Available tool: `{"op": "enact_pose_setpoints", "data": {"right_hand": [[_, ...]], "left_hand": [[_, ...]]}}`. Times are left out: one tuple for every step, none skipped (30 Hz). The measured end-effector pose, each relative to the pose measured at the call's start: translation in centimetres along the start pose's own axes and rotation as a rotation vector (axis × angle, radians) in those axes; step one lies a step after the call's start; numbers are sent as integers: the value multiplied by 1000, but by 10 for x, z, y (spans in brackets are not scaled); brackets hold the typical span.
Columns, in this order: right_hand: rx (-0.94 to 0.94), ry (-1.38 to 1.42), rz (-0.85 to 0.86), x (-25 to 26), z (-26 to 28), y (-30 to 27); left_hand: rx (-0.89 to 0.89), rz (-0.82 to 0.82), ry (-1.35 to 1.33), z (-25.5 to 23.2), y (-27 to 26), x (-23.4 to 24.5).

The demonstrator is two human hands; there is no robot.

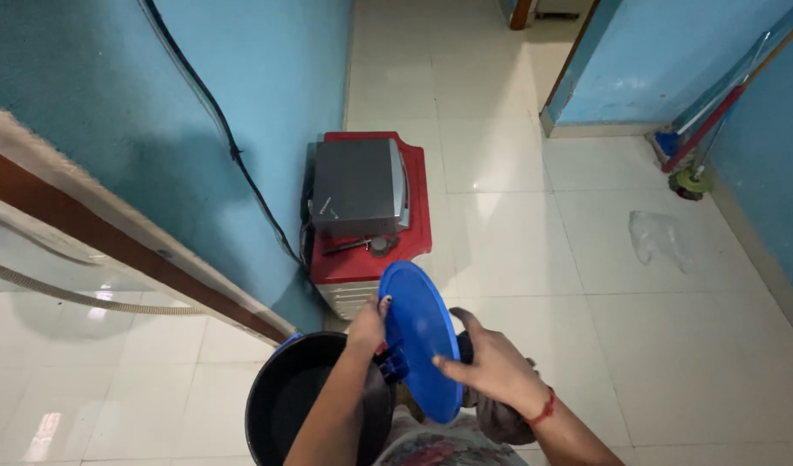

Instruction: Cleaning a blue and black bucket with a rag in a bathroom and hallway.

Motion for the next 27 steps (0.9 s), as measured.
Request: {"op": "enact_pose_setpoints", "data": {"right_hand": [[-1,0,-3,-3,-5,5],[13,28,1,-5,-10,10],[26,55,10,-9,-14,14],[26,55,12,-8,-13,14],[30,88,22,-10,-11,14],[34,120,33,-11,-9,15],[35,120,39,-11,-4,15],[14,117,51,-11,1,15],[-7,114,62,-11,5,15],[-7,113,66,-11,3,17],[-19,71,70,-11,2,20],[-30,29,73,-12,1,23],[-25,29,80,-16,-12,32],[-7,-4,59,-20,-23,42],[8,-38,37,-24,-36,51],[11,-40,43,-23,-36,54],[-5,-51,19,-21,-39,57],[-20,-63,-5,-19,-41,60],[-19,-64,2,-20,-45,66],[-33,-67,-15,-19,-49,71],[-47,-71,-35,-18,-54,77],[-47,-72,-31,-18,-54,80],[-43,-66,-56,-16,-53,83],[-38,-59,-82,-14,-53,86],[-39,-59,-82,-12,-50,86],[-59,-37,-93,-9,-47,87],[-77,-16,-105,-6,-45,88]], "left_hand": [[-3,0,0,-3,-3,8],[20,-43,-30,-5,-7,18],[48,-87,-59,-6,-13,28],[49,-86,-59,-6,-17,32],[72,-100,-58,-2,-23,38],[94,-113,-57,1,-29,43],[100,-114,-57,13,-36,46],[112,-139,34,24,-44,52],[121,-164,126,35,-52,56],[126,-164,125,33,-68,68],[238,-144,340,35,-86,84],[349,-125,555,36,-104,100],[357,-127,556,50,-118,101],[514,-79,496,71,-135,100],[669,-27,431,90,-153,97],[675,-28,430,88,-160,96],[726,6,356,88,-169,93],[778,39,281,87,-178,90],[785,39,281,106,-180,68],[595,-54,357,118,-175,51],[404,-154,433,127,-170,32],[409,-153,432,119,-165,18],[406,-172,78,114,-159,-1],[395,-190,-275,106,-152,-20],[395,-188,-275,93,-150,-33],[530,-51,-602,83,-150,-60],[655,94,-929,68,-150,-86]]}}
Point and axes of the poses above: each hand's wrist, its own y-axis towards the middle knuckle, its own x-axis out of the back of the hand, z = x × y, the point moved 5 cm from there along y, towards the middle knuckle, and after that the axes turned 7 degrees about -x, right-handed, at the moved point
